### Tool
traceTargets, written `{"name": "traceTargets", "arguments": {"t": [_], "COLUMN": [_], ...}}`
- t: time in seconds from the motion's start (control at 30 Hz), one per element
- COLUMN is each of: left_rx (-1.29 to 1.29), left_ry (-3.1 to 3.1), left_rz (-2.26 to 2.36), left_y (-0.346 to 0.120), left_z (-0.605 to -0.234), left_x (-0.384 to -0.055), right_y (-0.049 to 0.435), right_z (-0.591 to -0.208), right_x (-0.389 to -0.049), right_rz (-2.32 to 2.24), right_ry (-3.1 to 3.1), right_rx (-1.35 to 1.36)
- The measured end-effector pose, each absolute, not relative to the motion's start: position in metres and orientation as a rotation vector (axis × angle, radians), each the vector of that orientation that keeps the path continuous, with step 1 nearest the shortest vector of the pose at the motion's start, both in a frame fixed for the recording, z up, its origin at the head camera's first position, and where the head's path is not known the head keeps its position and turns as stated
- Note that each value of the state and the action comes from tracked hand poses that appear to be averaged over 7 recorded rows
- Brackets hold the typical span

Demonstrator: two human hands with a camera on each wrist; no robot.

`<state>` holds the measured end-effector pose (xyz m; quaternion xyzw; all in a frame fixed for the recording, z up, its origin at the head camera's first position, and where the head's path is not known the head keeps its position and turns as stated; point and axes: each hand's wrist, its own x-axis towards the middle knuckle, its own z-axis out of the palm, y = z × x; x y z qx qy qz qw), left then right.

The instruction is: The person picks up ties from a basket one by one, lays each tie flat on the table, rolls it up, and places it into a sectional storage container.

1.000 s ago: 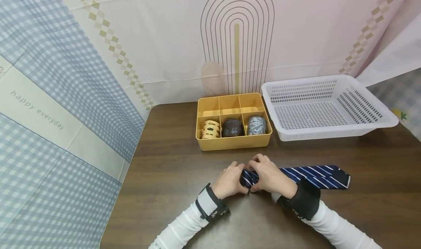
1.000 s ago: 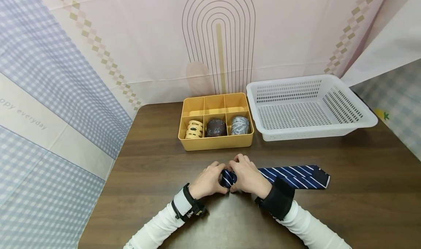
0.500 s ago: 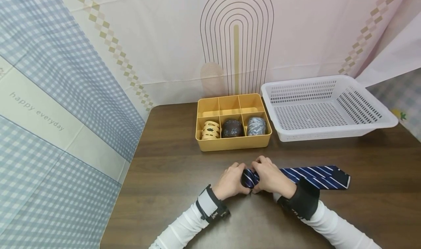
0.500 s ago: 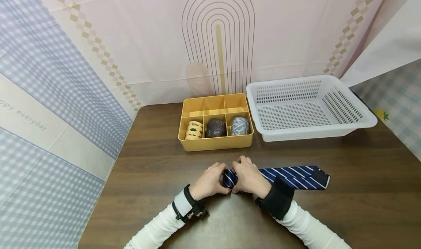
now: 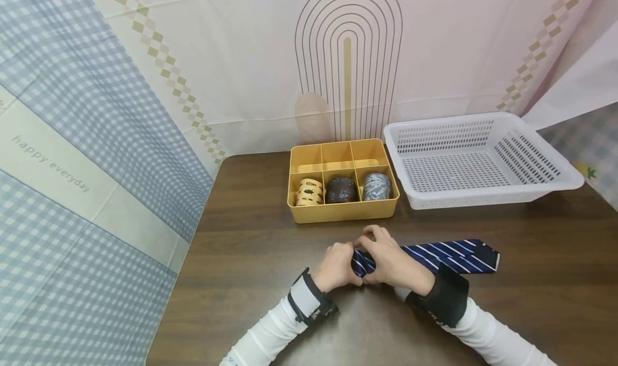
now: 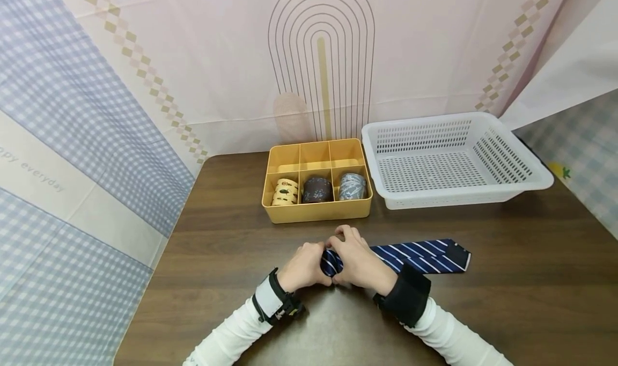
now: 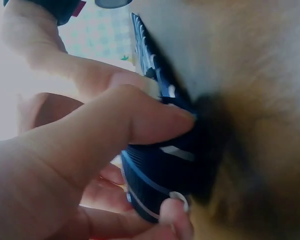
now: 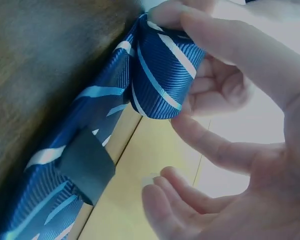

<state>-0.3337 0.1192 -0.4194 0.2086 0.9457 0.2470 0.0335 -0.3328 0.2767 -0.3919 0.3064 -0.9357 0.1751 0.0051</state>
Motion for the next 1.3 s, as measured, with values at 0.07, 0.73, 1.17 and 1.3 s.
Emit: {"name": "traceTargets", "arguments": {"t": [0.07,0.73,1.17,1.3], "left_rx": [0.626,0.589,0.709,0.678], "left_ry": [2.919,2.897,2.869,2.839], "left_rz": [0.714,0.617,0.767,0.828], "left_y": [0.12,0.124,0.122,0.123], "left_z": [-0.417,-0.416,-0.419,-0.422], "left_x": [-0.334,-0.334,-0.341,-0.343], "right_y": [0.276,0.279,0.281,0.282], "right_z": [-0.392,-0.39,-0.394,-0.395], "right_x": [-0.332,-0.336,-0.338,-0.339], "right_rz": [0.537,0.517,0.497,0.491], "right_ry": [-2.909,-3.11,-3.146,-3.15], "right_rx": [0.975,0.745,0.7,0.709]}}
